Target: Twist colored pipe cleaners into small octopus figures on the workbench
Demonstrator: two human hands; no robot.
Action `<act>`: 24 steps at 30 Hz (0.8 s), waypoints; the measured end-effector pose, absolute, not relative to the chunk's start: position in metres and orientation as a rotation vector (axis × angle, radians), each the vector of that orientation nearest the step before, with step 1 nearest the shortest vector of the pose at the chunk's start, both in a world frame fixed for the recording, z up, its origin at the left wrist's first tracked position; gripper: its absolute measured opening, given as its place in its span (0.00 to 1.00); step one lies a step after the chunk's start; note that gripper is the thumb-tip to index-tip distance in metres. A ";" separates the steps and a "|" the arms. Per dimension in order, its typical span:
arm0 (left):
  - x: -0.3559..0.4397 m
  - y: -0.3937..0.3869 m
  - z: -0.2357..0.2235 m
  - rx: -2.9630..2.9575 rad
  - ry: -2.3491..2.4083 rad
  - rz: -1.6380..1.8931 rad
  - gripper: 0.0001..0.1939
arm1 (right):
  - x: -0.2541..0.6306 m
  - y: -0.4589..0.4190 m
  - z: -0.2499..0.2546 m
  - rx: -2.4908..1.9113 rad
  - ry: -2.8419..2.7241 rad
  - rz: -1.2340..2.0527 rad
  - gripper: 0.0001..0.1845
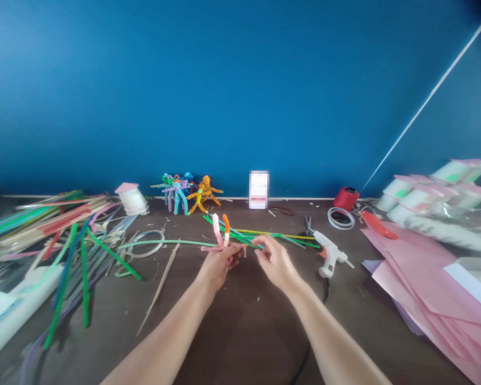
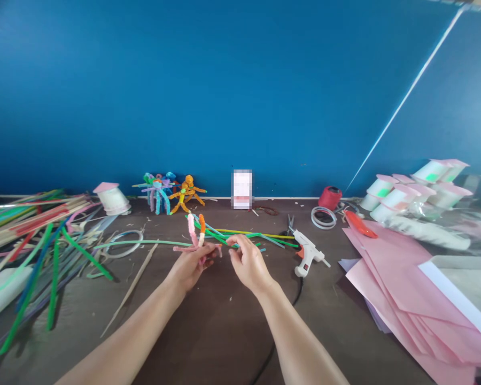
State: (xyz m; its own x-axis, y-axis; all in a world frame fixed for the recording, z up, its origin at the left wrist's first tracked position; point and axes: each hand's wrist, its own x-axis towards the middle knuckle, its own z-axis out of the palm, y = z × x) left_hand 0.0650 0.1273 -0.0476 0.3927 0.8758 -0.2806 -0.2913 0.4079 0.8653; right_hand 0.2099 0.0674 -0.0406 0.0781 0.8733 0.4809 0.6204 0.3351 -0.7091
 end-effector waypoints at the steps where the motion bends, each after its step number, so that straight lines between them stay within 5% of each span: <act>1: 0.065 0.128 -0.049 0.829 0.854 0.850 0.09 | 0.209 0.067 -0.039 -1.354 -1.646 0.328 0.13; 7: 0.066 0.127 -0.049 0.870 0.889 0.838 0.10 | 0.205 0.064 -0.036 -1.340 -1.763 0.334 0.18; 24: 0.069 0.123 -0.050 1.024 0.745 0.872 0.09 | 0.201 0.063 -0.037 -1.402 -1.800 0.209 0.04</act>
